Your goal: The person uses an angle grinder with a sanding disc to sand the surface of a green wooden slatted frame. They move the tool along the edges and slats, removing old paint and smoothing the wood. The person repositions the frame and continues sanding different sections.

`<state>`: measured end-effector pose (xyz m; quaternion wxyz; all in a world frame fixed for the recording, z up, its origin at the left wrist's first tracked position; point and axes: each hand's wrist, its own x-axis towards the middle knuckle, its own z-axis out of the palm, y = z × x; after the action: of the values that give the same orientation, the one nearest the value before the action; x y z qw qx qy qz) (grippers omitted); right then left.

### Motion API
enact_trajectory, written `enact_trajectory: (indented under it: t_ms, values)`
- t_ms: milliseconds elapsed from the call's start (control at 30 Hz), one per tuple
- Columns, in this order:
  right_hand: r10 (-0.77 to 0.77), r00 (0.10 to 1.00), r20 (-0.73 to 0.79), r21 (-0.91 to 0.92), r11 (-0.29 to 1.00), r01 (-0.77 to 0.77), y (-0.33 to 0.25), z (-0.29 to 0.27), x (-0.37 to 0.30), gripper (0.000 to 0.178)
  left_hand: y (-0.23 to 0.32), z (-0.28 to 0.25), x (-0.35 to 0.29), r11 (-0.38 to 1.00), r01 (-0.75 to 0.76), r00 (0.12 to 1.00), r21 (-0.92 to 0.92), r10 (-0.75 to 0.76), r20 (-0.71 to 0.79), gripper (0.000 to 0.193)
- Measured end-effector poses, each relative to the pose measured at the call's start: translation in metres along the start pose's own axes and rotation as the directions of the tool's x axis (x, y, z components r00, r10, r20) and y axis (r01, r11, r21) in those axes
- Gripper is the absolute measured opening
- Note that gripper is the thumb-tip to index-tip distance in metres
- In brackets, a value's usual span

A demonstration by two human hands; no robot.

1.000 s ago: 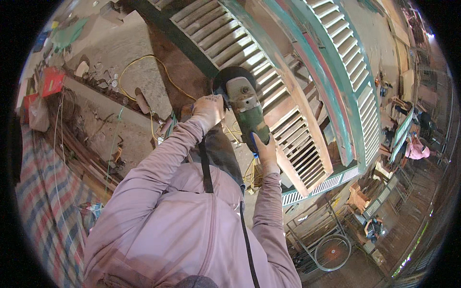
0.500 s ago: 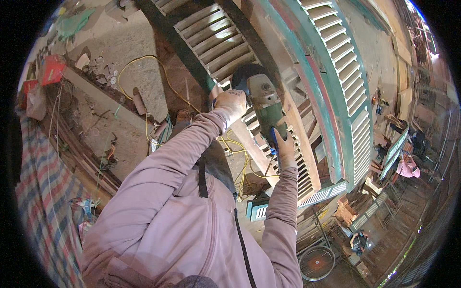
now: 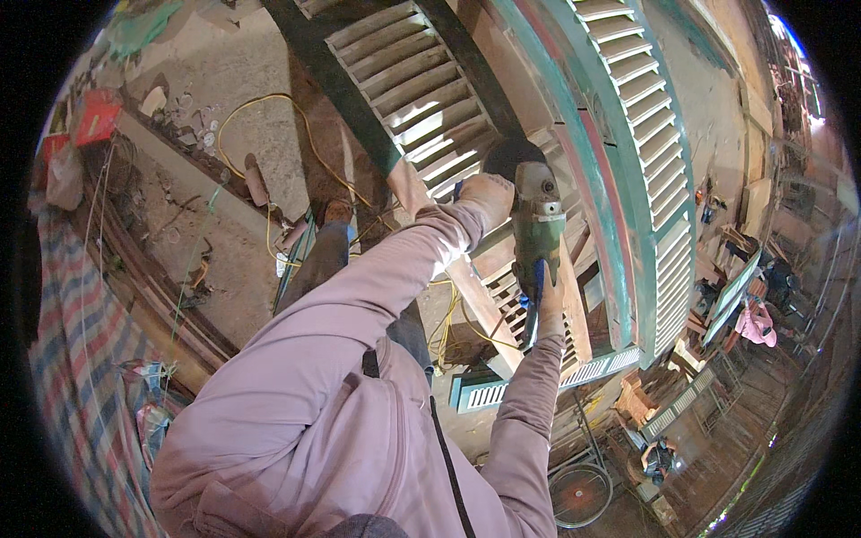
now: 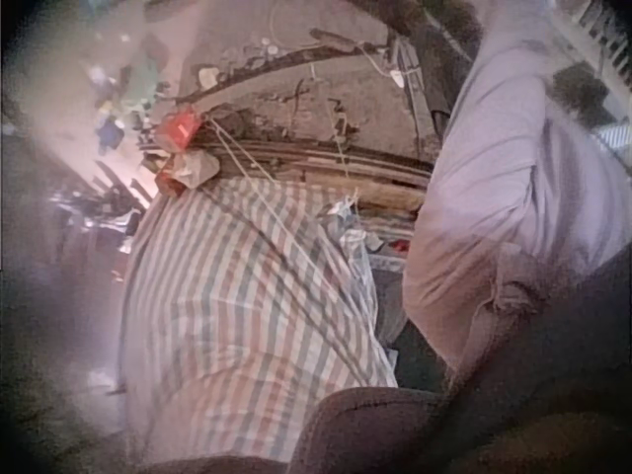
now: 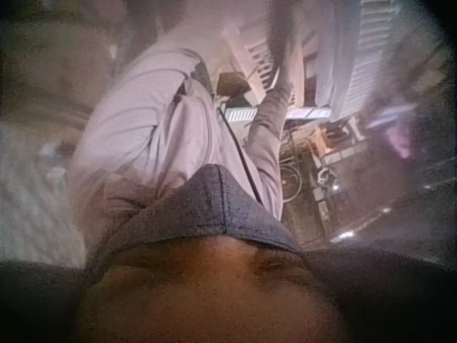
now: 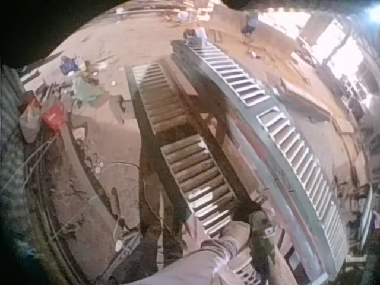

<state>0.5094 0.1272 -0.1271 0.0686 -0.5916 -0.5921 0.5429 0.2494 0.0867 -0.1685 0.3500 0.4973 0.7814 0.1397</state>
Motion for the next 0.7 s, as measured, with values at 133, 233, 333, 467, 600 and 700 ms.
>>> enact_trajectory:
  t_ms: [133,233,333,467,600,700]
  values:
    - [0.013,0.995,-0.095,-0.03,0.999,-0.016,0.043,-0.007,-0.019,0.062,-0.003,0.008,-0.023,0.997,-0.07,0.997,-0.019,0.069,-0.014,0.024]
    - [0.074,0.996,-0.046,-0.1,0.992,-0.078,0.031,0.033,-0.044,0.065,-0.042,0.011,-0.068,0.998,-0.02,0.995,-0.058,0.014,-0.102,0.022]
    - [0.016,1.0,-0.022,-0.267,0.964,-0.021,0.023,0.073,-0.064,0.067,-0.078,-0.006,-0.119,0.979,0.196,0.98,-0.058,-0.194,0.043,0.019]
    - [0.01,0.998,0.054,-0.391,0.92,0.012,0.01,0.098,-0.054,0.077,-0.111,-0.01,-0.154,0.944,0.314,0.944,-0.105,-0.322,-0.068,0.022]
    - [0.042,0.996,0.075,-0.469,0.883,-0.002,-0.034,0.086,-0.03,0.072,-0.112,-0.006,-0.129,0.974,0.196,0.97,-0.114,-0.21,-0.12,0.026]
    - [-0.033,0.993,0.111,-0.388,0.919,0.074,-0.024,0.065,0.008,0.069,-0.103,-0.009,-0.091,0.976,0.18,0.967,-0.124,-0.199,-0.163,0.028]
